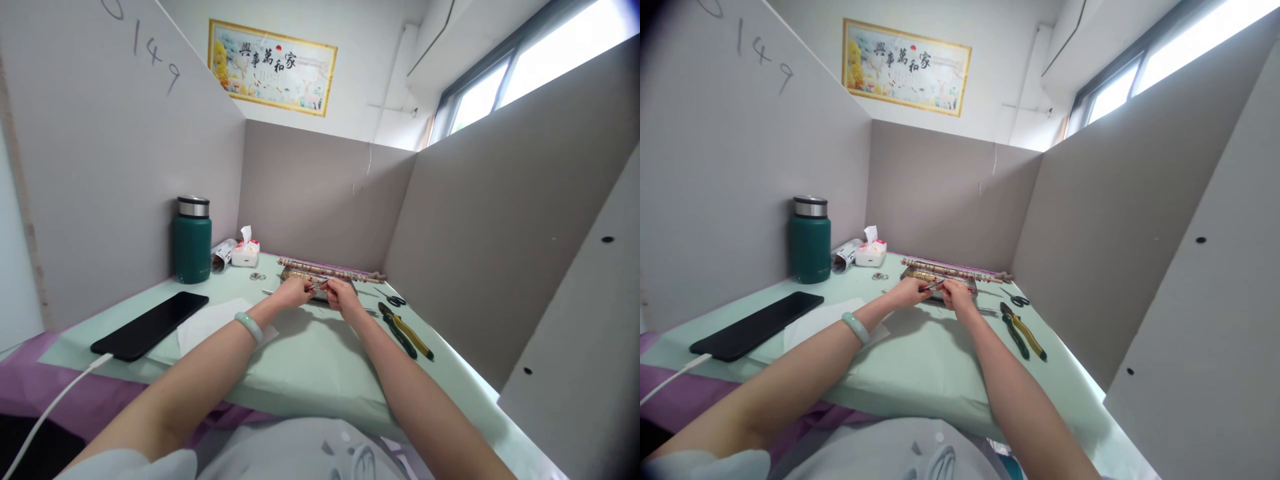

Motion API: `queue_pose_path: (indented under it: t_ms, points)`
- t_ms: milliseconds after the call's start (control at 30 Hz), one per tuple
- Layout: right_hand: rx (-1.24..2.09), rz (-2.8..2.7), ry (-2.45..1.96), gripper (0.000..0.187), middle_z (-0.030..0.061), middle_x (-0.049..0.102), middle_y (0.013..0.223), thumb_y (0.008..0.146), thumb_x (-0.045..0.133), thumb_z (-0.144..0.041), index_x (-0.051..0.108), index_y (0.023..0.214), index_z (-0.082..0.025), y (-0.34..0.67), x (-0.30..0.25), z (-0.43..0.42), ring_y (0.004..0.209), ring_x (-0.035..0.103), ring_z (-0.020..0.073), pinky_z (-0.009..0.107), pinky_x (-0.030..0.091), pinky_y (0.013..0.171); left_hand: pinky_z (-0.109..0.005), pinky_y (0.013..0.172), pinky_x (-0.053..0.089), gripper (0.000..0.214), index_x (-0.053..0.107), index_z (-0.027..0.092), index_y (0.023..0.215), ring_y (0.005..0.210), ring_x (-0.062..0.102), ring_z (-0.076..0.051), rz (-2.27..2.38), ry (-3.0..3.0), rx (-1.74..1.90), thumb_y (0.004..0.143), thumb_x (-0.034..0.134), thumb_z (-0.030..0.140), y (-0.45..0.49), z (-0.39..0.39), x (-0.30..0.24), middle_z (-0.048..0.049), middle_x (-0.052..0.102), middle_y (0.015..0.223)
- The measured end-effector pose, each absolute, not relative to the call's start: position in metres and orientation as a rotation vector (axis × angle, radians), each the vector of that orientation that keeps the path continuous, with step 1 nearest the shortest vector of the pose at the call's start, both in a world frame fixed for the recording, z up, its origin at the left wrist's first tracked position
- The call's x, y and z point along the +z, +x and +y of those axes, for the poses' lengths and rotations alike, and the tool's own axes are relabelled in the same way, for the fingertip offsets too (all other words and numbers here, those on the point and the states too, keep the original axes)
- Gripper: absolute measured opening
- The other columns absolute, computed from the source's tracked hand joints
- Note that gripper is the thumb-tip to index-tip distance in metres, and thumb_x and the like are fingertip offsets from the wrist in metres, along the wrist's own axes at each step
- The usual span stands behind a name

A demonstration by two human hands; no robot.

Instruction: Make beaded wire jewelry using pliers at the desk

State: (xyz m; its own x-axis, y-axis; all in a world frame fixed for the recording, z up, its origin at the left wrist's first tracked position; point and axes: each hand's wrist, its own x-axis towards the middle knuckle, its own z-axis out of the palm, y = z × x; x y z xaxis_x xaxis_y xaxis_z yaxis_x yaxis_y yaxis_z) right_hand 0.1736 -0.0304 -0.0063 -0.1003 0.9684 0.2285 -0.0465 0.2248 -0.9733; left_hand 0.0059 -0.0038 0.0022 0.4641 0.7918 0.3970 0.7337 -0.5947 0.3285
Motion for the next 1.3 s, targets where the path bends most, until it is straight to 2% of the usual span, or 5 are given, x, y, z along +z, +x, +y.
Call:
queue_pose_path:
  t_ms: [500,667,800,1100,1300]
  points:
    - [1.105,-1.373,-0.969,0.018,-0.0095,0.025,0.042,0.073,0.052,-0.034,0.056,0.071,-0.017,0.170,-0.002,-0.036,0.035,0.012,0.0045,0.021,0.008,0.035,-0.021,0.056,0.039,0.024,0.070,0.019,0.078,0.058,0.053,-0.014,1.333,2.441,0.802,0.076,0.055,0.037,0.007,-0.004,0.005,0.0010,0.057,0.053]
    - [1.131,-1.389,-0.926,0.019,-0.0103,0.021,0.042,0.072,0.054,-0.036,0.055,0.070,-0.017,0.172,0.001,-0.039,0.035,0.010,0.0042,0.020,0.007,0.035,-0.022,0.042,0.037,0.027,0.065,0.016,0.076,0.041,0.046,-0.011,1.218,2.200,0.696,0.076,0.053,0.041,0.003,-0.008,0.010,0.0024,0.051,0.048]
    - [1.223,-1.397,-0.856,0.020,-0.0109,0.020,0.041,0.072,0.055,-0.036,0.054,0.070,-0.017,0.174,0.003,-0.041,0.035,0.011,0.0043,0.020,0.009,0.035,-0.020,0.037,0.034,0.028,0.060,0.015,0.072,0.038,0.043,-0.009,1.033,2.102,0.666,0.076,0.054,0.042,0.001,-0.011,0.013,0.0029,0.049,0.047]
    - [1.378,-1.365,-0.868,0.015,-0.0120,0.016,0.038,0.070,0.051,-0.032,0.052,0.070,-0.017,0.179,-0.001,-0.036,0.035,0.009,0.0049,0.021,0.007,0.036,-0.018,0.042,0.038,0.027,0.063,0.017,0.072,0.043,0.049,-0.009,1.173,2.287,0.710,0.076,0.055,0.042,0.004,-0.010,0.008,0.0032,0.053,0.048]
    - [1.263,-1.332,-0.901,0.018,-0.0102,0.027,0.040,0.072,0.054,-0.036,0.048,0.072,-0.019,0.173,-0.004,-0.034,0.035,0.013,0.0052,0.021,0.008,0.035,-0.019,0.044,0.036,0.028,0.065,0.017,0.074,0.042,0.047,-0.009,1.243,2.308,0.722,0.077,0.055,0.043,0.004,-0.008,0.008,0.0029,0.055,0.049]
